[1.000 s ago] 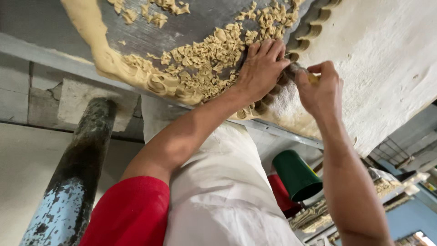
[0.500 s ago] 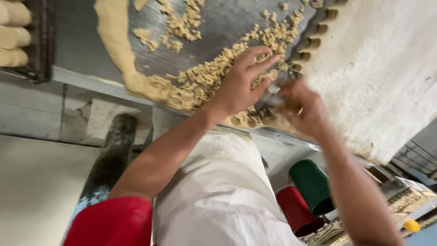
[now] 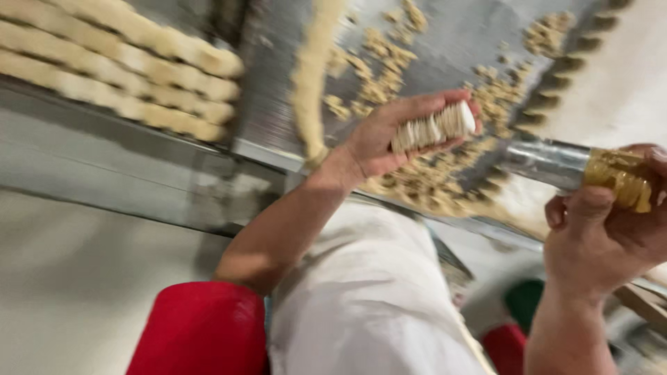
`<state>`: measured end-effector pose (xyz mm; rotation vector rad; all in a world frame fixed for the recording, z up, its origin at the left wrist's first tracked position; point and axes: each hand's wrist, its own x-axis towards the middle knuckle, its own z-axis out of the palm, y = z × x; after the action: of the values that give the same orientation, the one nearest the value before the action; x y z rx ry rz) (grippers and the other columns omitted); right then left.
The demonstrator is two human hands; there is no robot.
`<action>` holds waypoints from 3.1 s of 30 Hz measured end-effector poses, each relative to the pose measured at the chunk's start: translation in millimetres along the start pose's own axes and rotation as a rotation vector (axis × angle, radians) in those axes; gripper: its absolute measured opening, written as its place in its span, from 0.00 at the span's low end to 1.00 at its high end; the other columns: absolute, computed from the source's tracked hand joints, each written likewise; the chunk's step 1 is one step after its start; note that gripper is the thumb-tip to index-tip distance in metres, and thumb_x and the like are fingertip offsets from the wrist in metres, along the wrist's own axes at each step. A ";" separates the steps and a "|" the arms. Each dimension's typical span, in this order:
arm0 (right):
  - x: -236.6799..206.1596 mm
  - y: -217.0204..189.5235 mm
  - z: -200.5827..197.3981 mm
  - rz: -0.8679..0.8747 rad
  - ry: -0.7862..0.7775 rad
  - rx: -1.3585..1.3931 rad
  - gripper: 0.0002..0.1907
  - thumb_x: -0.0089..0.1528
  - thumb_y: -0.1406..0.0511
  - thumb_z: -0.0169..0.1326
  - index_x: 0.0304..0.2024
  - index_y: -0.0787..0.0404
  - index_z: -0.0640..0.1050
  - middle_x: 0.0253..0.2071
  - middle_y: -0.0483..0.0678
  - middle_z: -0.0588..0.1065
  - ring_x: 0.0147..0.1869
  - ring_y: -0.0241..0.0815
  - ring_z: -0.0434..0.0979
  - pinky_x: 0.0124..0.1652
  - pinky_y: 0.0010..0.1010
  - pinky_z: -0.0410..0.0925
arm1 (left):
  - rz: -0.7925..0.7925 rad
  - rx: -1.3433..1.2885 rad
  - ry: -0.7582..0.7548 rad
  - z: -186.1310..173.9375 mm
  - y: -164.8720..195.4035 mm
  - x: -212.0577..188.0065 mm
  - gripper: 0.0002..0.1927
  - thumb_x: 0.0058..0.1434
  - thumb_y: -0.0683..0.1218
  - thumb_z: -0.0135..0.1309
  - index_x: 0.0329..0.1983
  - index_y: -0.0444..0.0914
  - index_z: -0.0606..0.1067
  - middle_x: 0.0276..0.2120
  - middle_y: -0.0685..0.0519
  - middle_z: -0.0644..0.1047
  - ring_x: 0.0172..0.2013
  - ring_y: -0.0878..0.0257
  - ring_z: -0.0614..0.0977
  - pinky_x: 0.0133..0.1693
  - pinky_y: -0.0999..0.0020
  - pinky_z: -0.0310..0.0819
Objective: The person uses a circular metal cutter to punch out dough shapes from a large rolled sheet on a metal table and then places the dough circles onto a large metal tray.
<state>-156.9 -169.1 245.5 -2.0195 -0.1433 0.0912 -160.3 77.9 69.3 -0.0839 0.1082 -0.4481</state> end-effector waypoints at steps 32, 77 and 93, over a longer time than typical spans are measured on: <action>-13.4 151.8 -87.5 0.772 -0.035 -0.619 0.23 0.67 0.57 0.60 0.59 0.65 0.75 0.35 0.61 0.80 0.34 0.50 0.83 0.35 0.39 0.73 | -0.522 2.771 1.011 23.1 267.4 -140.1 0.32 0.58 0.43 0.63 0.68 0.42 0.77 0.63 0.36 0.70 0.48 0.41 0.78 0.49 0.45 0.75; 130.1 212.6 -59.5 0.630 -0.473 -0.848 0.14 0.70 0.60 0.56 0.50 0.65 0.75 0.44 0.62 0.80 0.44 0.47 0.86 0.40 0.33 0.79 | 0.484 2.306 0.546 -98.6 -205.1 180.6 0.15 0.61 0.44 0.54 0.50 0.40 0.82 0.56 0.52 0.71 0.60 0.55 0.66 0.62 0.46 0.57; 135.4 176.0 -84.5 0.409 -0.423 -0.911 0.15 0.68 0.64 0.59 0.51 0.68 0.73 0.38 0.61 0.80 0.36 0.48 0.83 0.32 0.37 0.75 | 0.313 2.125 0.466 -82.5 -183.6 204.6 0.21 0.65 0.39 0.52 0.58 0.52 0.80 0.54 0.52 0.71 0.62 0.52 0.66 0.63 0.42 0.55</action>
<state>-1.2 -301.3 124.0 -2.8861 -0.0296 0.8438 -65.6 -181.0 -10.7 2.1015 0.0534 -0.0766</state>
